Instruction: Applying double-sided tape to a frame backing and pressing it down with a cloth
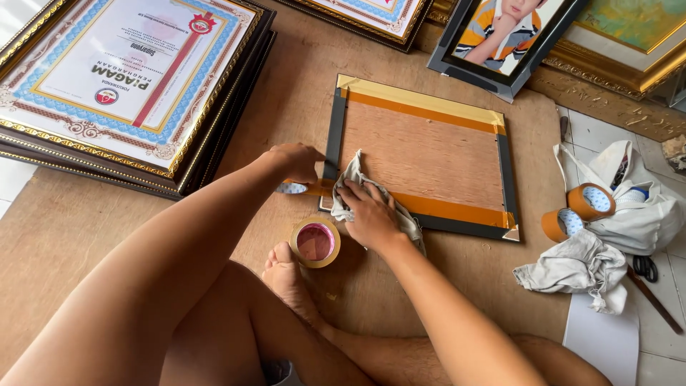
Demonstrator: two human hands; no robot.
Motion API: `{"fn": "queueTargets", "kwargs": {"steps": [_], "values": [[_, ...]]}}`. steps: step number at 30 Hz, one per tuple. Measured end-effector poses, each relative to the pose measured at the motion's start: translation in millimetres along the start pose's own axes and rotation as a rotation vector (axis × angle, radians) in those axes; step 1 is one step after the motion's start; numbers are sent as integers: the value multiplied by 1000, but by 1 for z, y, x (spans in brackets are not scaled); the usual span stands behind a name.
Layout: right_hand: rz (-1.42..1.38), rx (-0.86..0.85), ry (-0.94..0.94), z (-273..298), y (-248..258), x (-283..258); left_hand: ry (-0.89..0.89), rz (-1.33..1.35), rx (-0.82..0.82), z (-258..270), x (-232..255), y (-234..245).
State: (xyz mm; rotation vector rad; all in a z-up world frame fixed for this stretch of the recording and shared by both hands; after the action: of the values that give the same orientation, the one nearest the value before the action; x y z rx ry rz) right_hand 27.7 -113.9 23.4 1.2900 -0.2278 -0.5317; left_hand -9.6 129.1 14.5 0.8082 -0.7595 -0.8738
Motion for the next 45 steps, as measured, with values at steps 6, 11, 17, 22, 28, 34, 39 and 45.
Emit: {"fn": "queueTargets", "kwargs": {"steps": [6, 11, 17, 22, 28, 34, 39, 45], "values": [[143, 285, 41, -4, -15, 2, -229, 555, 175, 35, 43, 57], [91, 115, -9, -13, -12, 5, -375, 627, 191, 33, 55, 46], [62, -63, -89, -25, -4, 2, -347, 521, 213, 40, 44, 49], [19, -23, -24, -8, 8, 4, -257, 380, 245, 48, 24, 56], [-72, -110, 25, 22, 39, -15, -117, 228, 150, 61, 4, 50], [-44, -89, 9, 4, 23, -16, -78, 111, 76, 49, 4, 30], [8, -115, -131, -11, 9, -22, -32, 5, -8, 63, 19, 33], [-33, -148, -51, 22, 32, -34, -45, -126, -30, 24, 14, 13]]}}
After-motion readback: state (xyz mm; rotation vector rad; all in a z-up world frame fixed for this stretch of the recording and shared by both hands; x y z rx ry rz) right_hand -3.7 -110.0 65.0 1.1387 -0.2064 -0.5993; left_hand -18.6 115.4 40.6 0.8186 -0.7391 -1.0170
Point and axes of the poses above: each hand's wrist, its own z-axis away from the middle knuckle, its own y-axis out of the back of the hand, x = y × z, the point moved 4 cm from there along -z, towards the middle knuckle, and after that the axes turned 1 degree about -x, right-handed, at the moved point
